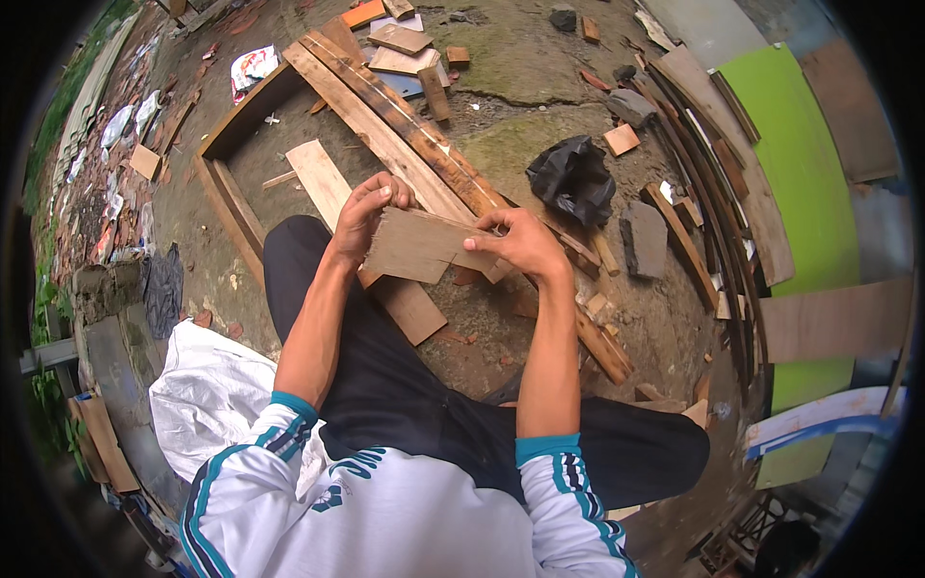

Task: The person sits on the ground and handles various wooden planks and scraps. They align pieces, use a small block as a guide, and then use a hand saw to cut a plank. The person also uses a hammer to tap pieces into place.

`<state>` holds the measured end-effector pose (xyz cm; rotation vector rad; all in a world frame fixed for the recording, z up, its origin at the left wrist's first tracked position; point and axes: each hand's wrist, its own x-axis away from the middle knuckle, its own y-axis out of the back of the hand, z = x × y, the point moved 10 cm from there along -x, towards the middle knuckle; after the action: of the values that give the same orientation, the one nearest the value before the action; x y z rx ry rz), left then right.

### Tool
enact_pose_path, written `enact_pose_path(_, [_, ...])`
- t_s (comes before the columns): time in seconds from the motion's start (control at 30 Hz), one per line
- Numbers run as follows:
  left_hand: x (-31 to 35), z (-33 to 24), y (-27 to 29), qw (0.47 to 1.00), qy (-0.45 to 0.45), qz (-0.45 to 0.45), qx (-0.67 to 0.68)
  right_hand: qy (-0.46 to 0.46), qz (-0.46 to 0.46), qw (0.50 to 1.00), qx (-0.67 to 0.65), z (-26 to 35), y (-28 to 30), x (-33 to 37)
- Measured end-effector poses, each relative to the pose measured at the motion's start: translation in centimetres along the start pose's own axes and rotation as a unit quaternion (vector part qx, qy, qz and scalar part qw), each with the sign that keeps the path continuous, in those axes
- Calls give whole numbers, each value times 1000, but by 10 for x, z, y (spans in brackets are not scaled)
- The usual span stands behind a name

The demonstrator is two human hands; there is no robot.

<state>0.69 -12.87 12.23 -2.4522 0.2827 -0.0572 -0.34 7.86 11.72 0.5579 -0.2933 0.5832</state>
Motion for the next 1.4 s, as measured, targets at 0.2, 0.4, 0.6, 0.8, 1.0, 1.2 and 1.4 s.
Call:
enact_pose_path(0.2, [4,7,-1,998,-17,-23,47,-22,-11,1000,3,12,7,7])
enact_pose_path(0.4, [7,4,6,992,-69,-65,84,15,-41,999,29,19,15,7])
enact_pose_path(0.6, [8,-2,15,986,-111,-108,68,28,-30,999,31,17,20,2])
enact_pose_path(0.8, [32,-108,150,865,-322,-226,312,-56,-76,993,75,-21,47,20])
enact_pose_path(1.0, [6,-46,75,959,-139,-244,39,-33,-296,954,0,-46,78,2])
enact_pose_path(1.2, [-19,35,48,923,51,-258,-281,-76,-260,911,-311,-71,-15,-33])
enact_pose_path(1.4, [-32,47,61,876,123,-249,-395,-53,-179,876,-445,-57,-95,-44])
